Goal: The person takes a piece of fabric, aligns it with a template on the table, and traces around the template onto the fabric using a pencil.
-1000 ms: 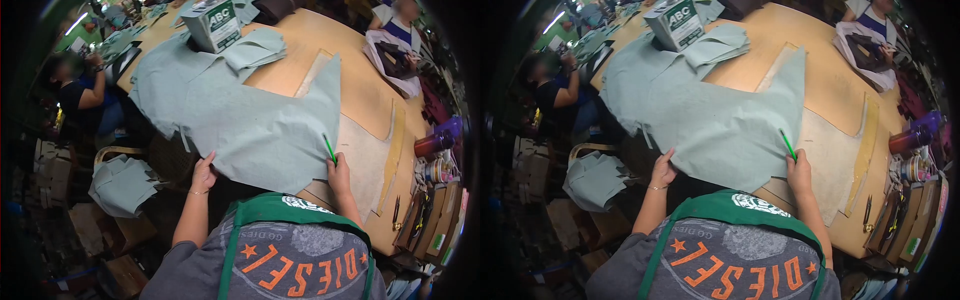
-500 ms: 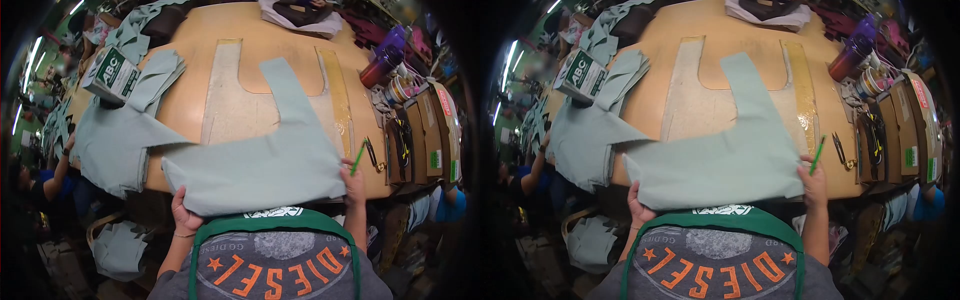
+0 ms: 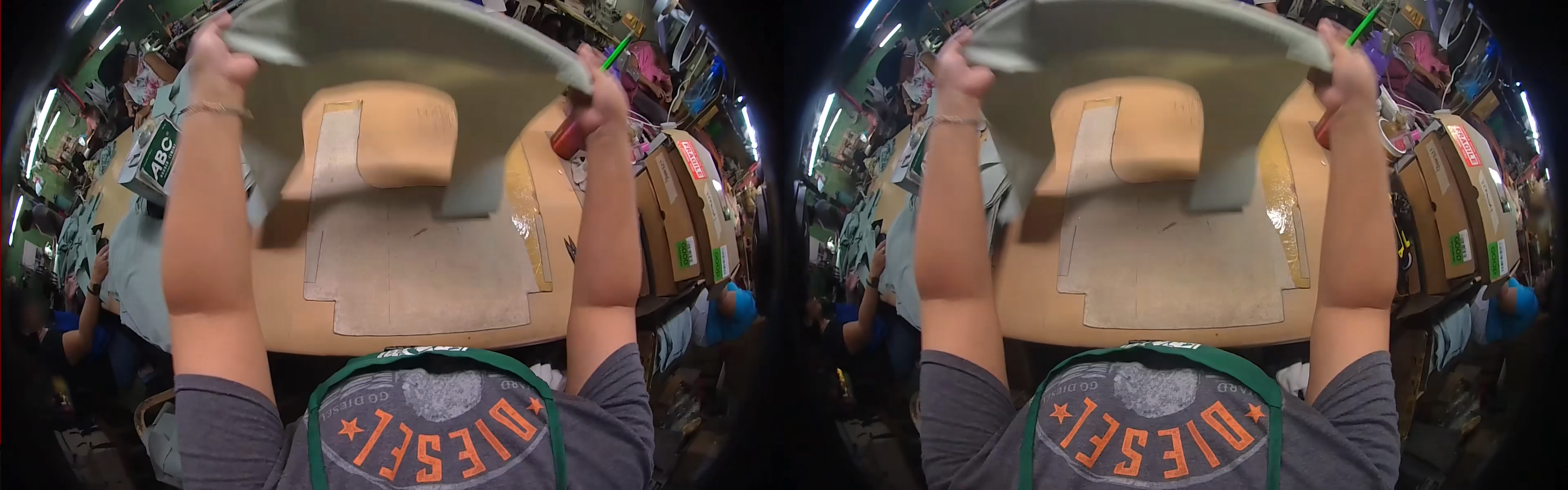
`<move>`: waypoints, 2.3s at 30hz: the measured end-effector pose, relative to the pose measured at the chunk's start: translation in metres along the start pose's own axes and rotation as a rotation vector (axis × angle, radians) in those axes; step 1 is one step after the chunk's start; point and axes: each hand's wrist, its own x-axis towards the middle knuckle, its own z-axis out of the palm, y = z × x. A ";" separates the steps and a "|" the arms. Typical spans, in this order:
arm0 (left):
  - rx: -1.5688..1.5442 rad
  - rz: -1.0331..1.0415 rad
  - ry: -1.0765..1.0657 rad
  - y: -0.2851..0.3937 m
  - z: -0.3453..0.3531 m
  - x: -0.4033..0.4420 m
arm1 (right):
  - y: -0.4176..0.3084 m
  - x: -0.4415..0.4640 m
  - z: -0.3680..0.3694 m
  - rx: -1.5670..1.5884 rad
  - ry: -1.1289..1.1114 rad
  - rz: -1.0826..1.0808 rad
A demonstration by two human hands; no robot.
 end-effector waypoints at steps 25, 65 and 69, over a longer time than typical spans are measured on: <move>0.931 -0.668 -0.068 -0.146 -0.254 -0.157 | 0.129 -0.194 -0.125 -0.925 0.050 0.345; 2.086 -0.088 -0.358 -0.124 -0.248 -0.201 | 0.120 -0.194 -0.172 -1.665 0.135 0.039; 2.024 0.028 -0.331 -0.135 -0.239 -0.187 | 0.125 -0.177 -0.170 -1.625 0.161 0.030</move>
